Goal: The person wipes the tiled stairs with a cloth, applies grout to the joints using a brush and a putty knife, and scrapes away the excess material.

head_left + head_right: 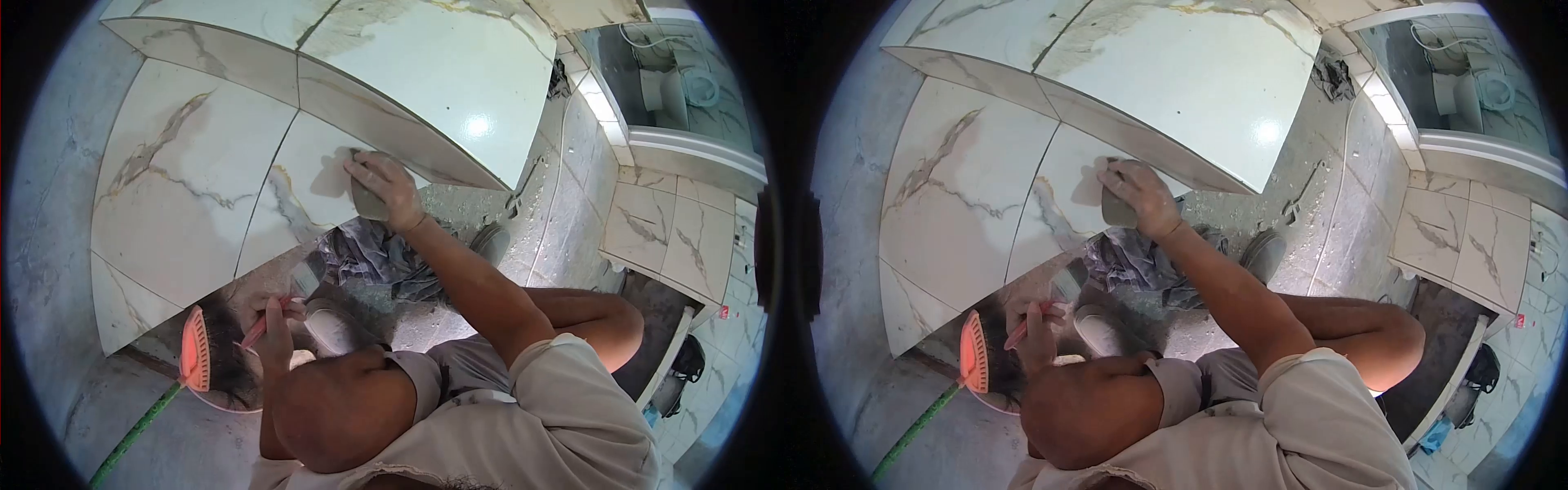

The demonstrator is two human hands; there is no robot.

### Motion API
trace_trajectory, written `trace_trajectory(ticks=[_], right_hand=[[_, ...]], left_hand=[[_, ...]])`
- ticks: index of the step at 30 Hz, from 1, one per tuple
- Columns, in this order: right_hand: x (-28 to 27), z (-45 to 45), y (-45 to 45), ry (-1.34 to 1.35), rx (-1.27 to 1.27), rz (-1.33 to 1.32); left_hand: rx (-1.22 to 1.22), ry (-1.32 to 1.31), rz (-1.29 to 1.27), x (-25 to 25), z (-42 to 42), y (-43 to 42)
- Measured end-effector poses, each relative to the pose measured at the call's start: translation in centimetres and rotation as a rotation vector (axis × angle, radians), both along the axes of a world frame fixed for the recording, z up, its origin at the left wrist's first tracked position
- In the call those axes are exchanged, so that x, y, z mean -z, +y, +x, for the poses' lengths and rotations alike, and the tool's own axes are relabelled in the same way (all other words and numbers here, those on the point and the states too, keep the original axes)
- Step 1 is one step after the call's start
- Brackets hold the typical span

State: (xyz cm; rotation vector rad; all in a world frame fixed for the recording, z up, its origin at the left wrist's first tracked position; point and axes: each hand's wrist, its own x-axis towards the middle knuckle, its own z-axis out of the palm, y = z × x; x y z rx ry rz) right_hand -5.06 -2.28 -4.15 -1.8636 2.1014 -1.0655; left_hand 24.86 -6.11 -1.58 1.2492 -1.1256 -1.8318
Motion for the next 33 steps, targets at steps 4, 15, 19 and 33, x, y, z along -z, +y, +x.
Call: trace_trajectory(ticks=[4,15,19,33], right_hand=[[1.7,-1.0,1.4,-0.016,0.114,-0.006],[-1.7,-2.2,16.7,0.173,0.413,0.314],[-4.2,0.0,14.2,0.075,0.355,0.206],[-10.6,1.4,15.0,-0.012,0.29,0.207]], left_hand=[[-0.006,-0.021,0.074,0.1,0.1,0.7],[0.141,0.01,-0.266,-1.1,-2.0,-2.6],[0.052,-0.152,-0.649,-0.9,-7.6,-7.5],[1.098,0.053,-1.019,-3.4,-16.0,-6.4]])
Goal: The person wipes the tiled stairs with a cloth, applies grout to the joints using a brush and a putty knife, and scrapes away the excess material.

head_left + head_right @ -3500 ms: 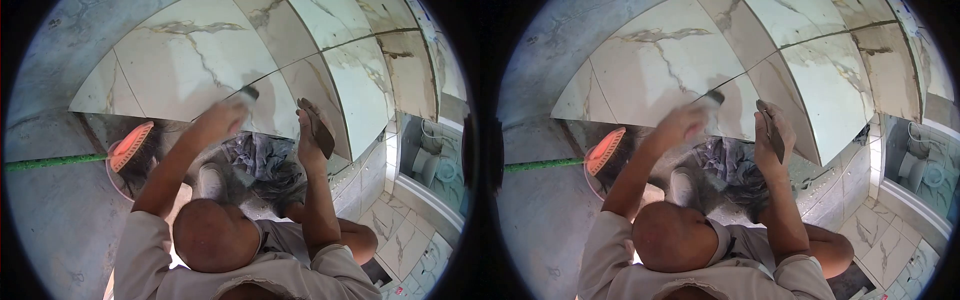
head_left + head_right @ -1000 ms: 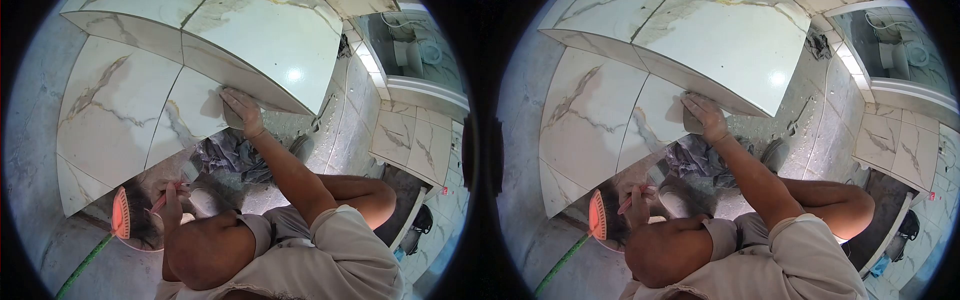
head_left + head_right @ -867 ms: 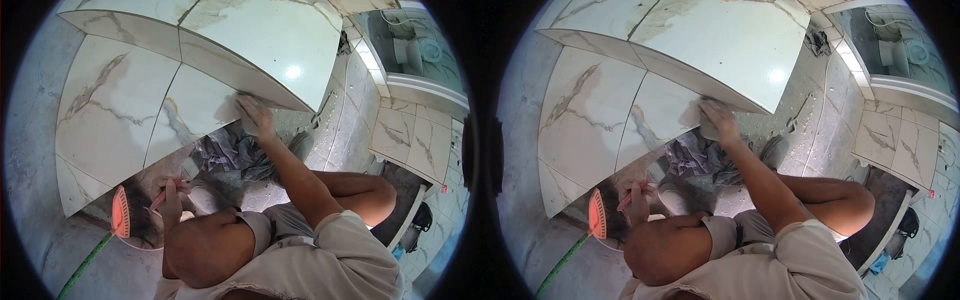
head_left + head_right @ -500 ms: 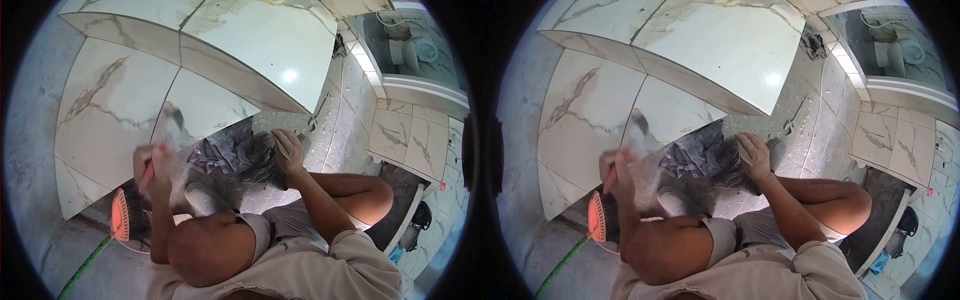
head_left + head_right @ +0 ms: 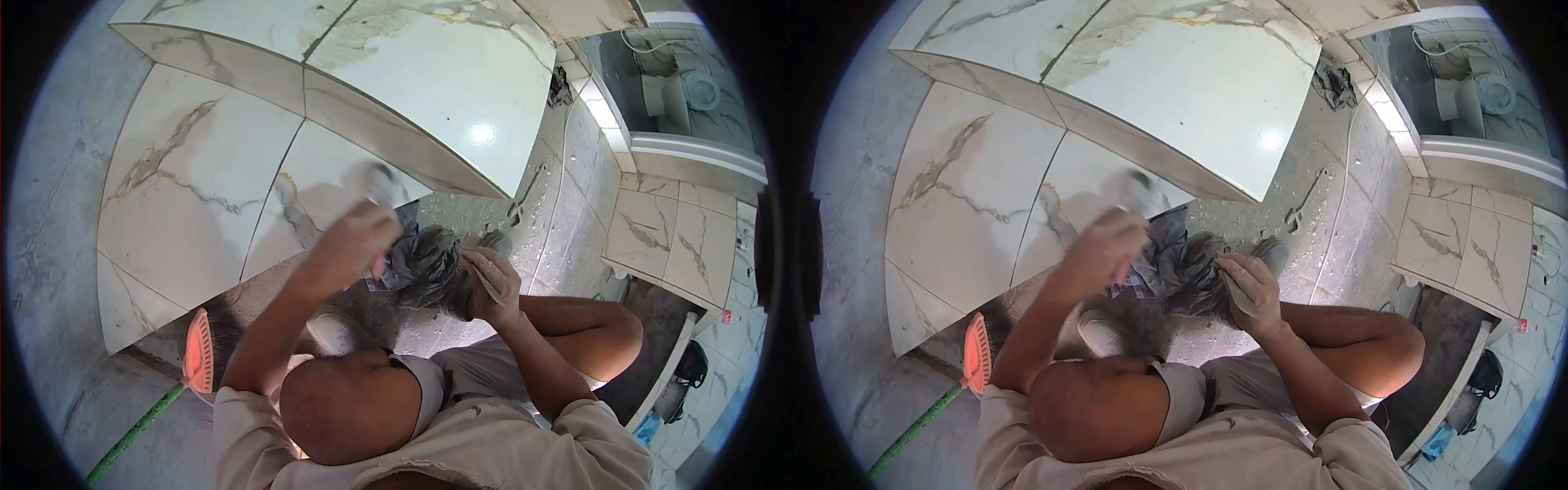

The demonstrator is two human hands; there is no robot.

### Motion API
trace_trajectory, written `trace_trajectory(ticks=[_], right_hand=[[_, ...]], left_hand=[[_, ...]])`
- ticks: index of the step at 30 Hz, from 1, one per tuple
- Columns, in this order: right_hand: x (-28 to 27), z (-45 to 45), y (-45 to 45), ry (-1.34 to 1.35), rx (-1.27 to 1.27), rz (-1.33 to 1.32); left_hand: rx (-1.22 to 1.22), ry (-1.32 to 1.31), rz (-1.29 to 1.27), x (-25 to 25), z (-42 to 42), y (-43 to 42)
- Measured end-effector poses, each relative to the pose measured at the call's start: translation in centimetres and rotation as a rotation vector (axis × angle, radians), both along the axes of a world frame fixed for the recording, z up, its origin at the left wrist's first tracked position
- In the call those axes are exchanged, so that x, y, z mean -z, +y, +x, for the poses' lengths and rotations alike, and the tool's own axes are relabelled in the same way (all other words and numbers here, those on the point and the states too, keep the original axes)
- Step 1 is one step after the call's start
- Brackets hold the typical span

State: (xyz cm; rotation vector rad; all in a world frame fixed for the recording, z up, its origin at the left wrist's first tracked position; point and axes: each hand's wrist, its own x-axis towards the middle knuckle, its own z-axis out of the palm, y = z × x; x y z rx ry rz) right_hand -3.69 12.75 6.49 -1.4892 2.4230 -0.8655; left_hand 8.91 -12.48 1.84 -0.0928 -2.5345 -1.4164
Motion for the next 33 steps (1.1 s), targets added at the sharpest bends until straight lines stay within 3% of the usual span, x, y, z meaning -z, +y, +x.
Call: trace_trajectory(ticks=[1,5,7,11,13,14,15,17,18,20,24,26,31,33], right_hand=[[-0.2,0.0,-0.1,-0.018,0.009,0.004],[-0.1,0.2,-0.7,-0.06,-0.012,-0.011],[-0.5,0.4,-1.1,-0.046,-0.023,-0.027],[-1.3,0.4,-1.1,0.009,-0.023,-0.131],[-1.8,0.5,-1.1,-0.015,-0.001,-0.089],[-1.9,0.6,-1.2,-0.048,0.02,-0.045],[-1.7,0.7,-1.5,-0.057,-0.001,-0.048],[-1.4,1.0,-2.1,-0.078,-0.023,-0.046],[-1.4,1.2,-2.2,-0.084,-0.043,-0.051],[-1.3,1.2,-2.7,-0.07,-0.073,-0.032],[-1.9,1.0,-3.0,-0.061,-0.098,-0.105],[-1.1,1.3,-2.7,-0.108,-0.09,-0.11],[-0.4,1.4,-3.3,-0.176,-0.134,-0.124],[-1.3,1.6,-3.7,-0.152,-0.103,-0.073]], left_hand=[[-0.13,-0.019,-0.022,0.1,0.1,-0.8],[-0.112,0.057,0.099,3.3,-2.7,-0.3],[0.06,0.159,0.224,3.9,-4.3,2.3],[0.11,0.128,0.244,3.0,-3.1,3.4],[-0.115,0.236,0.296,2.3,-1.2,0.7],[-0.339,0.177,0.182,1.7,-0.8,-0.2],[-0.36,0.171,0.174,2.1,-0.8,-1.0],[-0.092,0.058,0.144,4.0,-1.2,-1.8],[-0.109,0.252,0.038,5.2,-2.4,0.4],[0.16,0.11,0.281,4.7,-3.0,2.2],[-0.017,0.25,0.325,4.0,-1.9,0.3],[-0.344,0.313,0.276,6.0,-1.0,-2.9],[-0.592,0.07,0.145,3.4,5.1,-8.2],[-0.788,0.114,0.225,1.7,9.5,-6.8]])
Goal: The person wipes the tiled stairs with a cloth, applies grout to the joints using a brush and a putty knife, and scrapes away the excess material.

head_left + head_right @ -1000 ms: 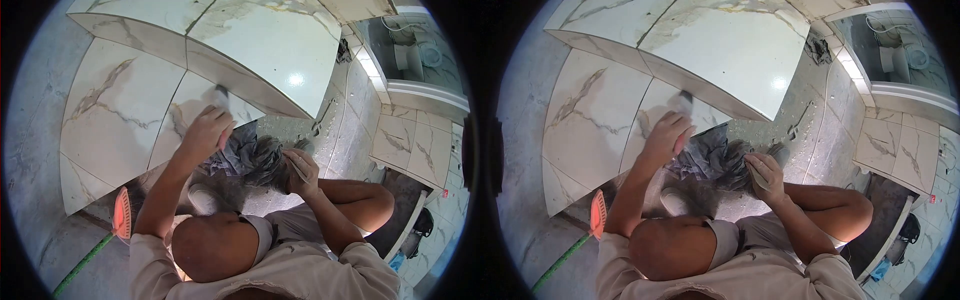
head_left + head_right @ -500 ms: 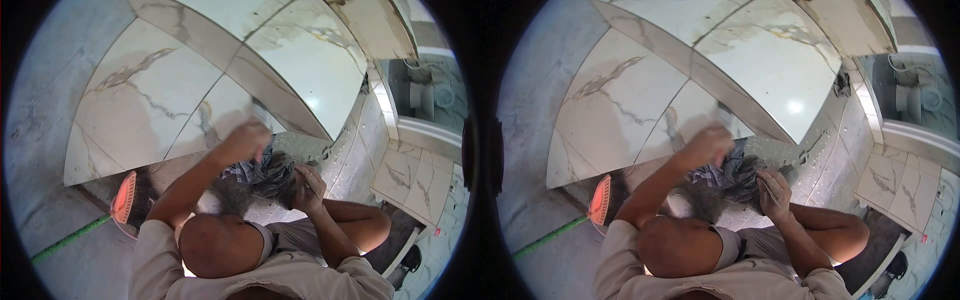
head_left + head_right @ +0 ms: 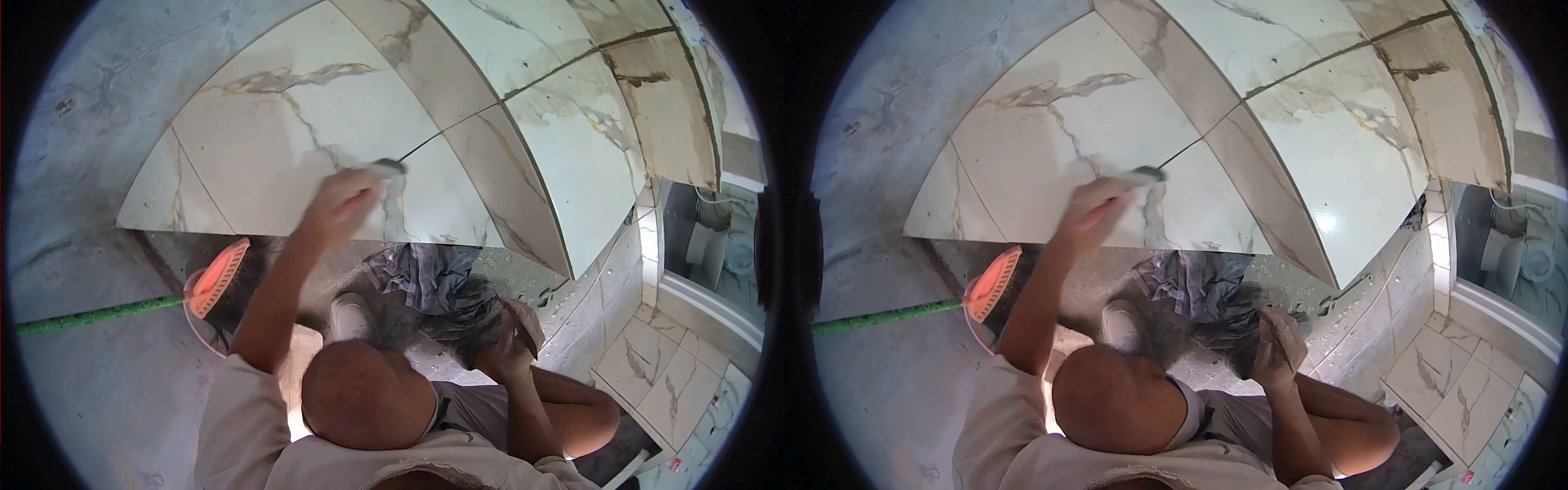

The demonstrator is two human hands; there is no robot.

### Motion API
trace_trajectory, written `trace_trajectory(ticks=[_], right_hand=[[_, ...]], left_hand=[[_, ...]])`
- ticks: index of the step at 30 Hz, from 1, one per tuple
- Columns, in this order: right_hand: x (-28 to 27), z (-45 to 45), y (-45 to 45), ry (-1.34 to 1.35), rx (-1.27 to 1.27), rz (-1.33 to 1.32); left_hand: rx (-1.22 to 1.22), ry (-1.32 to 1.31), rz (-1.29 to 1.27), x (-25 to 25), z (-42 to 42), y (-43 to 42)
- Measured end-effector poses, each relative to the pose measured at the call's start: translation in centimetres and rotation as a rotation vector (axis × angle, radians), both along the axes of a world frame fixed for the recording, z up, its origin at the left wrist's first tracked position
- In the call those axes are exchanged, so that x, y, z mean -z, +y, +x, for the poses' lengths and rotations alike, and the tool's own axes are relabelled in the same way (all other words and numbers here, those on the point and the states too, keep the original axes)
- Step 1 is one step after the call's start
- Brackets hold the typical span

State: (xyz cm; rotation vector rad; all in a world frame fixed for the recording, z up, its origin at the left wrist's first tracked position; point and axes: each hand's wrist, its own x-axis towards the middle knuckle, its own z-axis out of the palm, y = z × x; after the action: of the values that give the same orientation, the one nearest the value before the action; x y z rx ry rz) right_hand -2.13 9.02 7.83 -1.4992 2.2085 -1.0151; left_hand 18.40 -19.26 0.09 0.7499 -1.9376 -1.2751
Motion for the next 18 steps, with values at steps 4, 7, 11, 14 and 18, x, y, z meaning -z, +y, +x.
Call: trace_trajectory(ticks=[4,7,11,14,18], right_hand=[[0.6,-0.3,0.1,-0.012,-0.02,-0.024],[1.0,-0.2,-1.0,0.028,-0.022,0.02],[1.9,1.2,-3.9,0.024,-0.085,0.188],[2.5,2.6,-5.2,-0.108,-0.083,0.204],[2.1,3.8,-7.1,-0.337,-0.036,0.369]], left_hand=[[-0.351,-0.706,0.373,-3.5,12.8,2.7],[-0.495,-0.72,-0.158,-4.7,15.8,5.1],[-0.471,-0.001,0.618,-5.9,11.6,5.7],[-0.555,0.115,0.743,-1.5,4.2,5.4],[-0.673,-0.45,0.164,-1.7,8.0,6.5]])
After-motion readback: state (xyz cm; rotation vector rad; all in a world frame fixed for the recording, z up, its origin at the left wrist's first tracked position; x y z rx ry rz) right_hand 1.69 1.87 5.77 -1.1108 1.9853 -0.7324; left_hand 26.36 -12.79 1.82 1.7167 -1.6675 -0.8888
